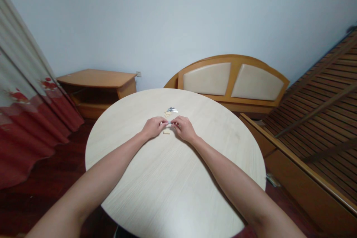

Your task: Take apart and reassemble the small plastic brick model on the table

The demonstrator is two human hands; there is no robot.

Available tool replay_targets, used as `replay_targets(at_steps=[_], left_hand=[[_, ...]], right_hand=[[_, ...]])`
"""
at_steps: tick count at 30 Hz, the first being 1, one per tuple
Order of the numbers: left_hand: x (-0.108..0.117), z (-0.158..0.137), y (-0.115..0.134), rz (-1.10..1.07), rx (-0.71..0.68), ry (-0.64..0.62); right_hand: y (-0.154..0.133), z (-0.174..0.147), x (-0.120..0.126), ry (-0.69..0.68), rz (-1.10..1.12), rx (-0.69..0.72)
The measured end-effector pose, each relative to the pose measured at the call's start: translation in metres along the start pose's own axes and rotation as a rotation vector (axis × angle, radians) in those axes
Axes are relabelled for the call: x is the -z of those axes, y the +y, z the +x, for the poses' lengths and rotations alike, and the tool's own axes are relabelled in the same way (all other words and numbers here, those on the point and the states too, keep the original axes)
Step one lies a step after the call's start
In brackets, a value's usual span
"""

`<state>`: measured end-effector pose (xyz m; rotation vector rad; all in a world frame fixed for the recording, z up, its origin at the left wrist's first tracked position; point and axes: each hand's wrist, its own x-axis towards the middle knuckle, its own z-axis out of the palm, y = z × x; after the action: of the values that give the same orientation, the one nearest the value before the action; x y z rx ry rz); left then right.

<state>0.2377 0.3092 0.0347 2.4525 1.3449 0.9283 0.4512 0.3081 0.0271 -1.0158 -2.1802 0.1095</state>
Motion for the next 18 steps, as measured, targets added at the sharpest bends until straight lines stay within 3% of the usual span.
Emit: replay_targets(at_steps=[18], left_hand=[[-0.0006, -0.0003, 0.0015, -0.025, -0.016, 0.021]], right_hand=[[0.0032, 0.0001, -0.0009, -0.013, -0.085, -0.011]])
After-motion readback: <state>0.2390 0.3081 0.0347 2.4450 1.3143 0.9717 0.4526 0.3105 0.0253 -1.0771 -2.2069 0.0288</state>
